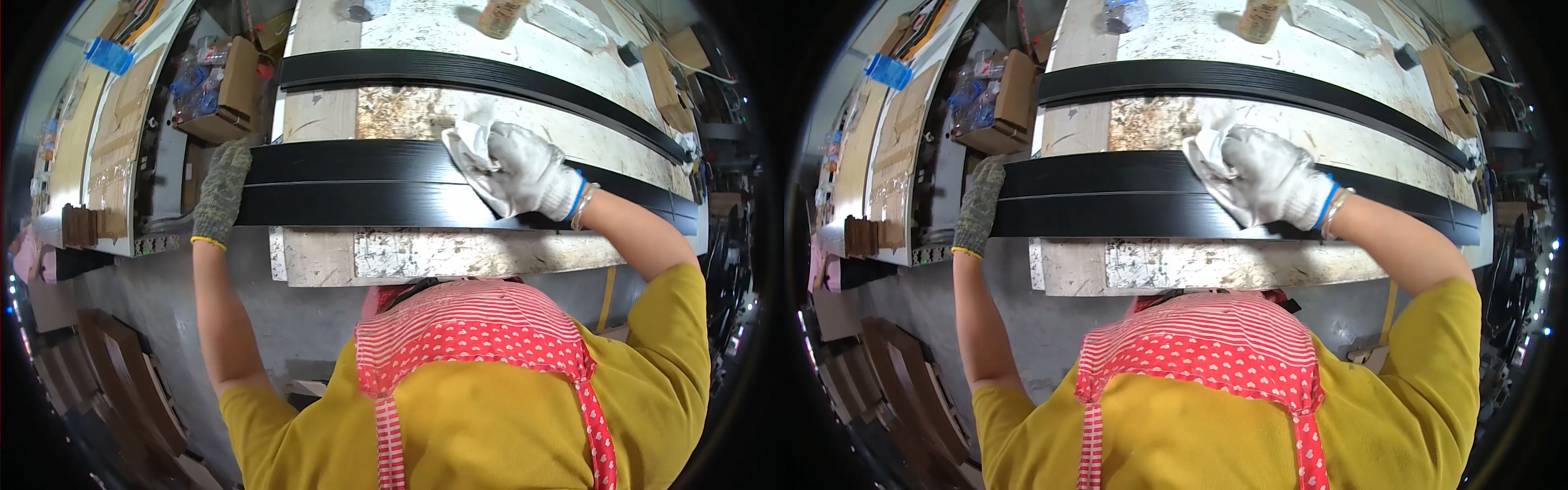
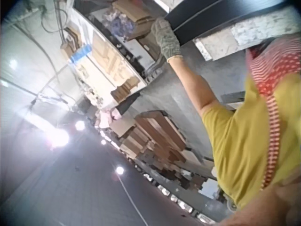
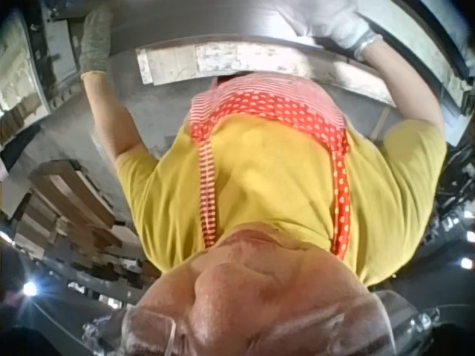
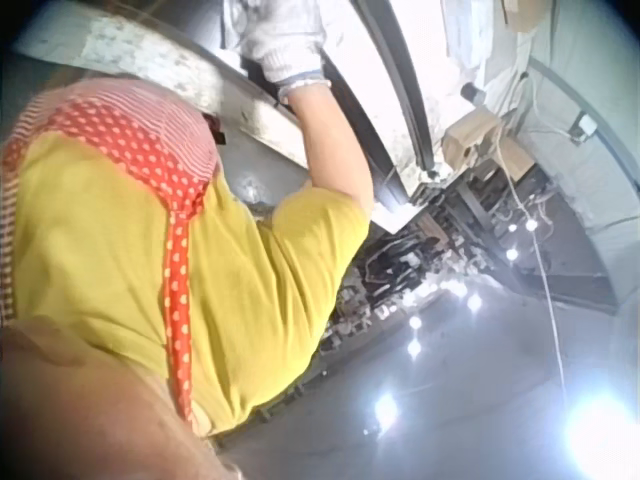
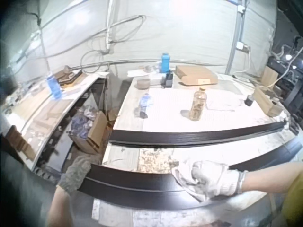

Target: The person cleans long black panels on a workbench by pouring liquid from a bottle onto a cloth, wiping the panels down, and scraping their edges with a small blade.

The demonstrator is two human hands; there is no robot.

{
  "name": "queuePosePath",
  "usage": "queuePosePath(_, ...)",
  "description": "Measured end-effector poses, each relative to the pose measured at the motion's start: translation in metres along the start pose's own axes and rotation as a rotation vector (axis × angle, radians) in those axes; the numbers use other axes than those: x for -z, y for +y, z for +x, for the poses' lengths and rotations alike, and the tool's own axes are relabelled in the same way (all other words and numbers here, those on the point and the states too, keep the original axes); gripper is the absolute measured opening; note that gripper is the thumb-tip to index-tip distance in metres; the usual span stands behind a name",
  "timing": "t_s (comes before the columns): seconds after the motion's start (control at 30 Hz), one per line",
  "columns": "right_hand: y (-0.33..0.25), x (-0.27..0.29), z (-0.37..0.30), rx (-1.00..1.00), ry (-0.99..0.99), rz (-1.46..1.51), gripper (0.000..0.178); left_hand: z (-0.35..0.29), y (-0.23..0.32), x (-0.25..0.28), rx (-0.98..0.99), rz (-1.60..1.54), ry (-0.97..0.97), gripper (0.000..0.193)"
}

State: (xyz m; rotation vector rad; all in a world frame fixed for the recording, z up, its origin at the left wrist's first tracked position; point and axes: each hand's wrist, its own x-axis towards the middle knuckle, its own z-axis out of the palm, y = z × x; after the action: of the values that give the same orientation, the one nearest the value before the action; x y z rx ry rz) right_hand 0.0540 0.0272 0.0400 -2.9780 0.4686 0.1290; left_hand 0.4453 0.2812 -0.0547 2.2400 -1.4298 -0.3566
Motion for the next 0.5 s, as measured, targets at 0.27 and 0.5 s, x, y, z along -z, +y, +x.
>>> queuePosePath(0.27,-0.144,-0.023,0.186,0.263,-0.031,0.322,0.017,0.016,-0.006,-0.008,-0.094,0.087,-0.029,0.039)
queuePosePath(0.5,-0.12,0.002,0.129,0.126,-0.081,0.371,0.014,-0.003,0.005,-0.003,-0.221,0.055,0.101,0.032)
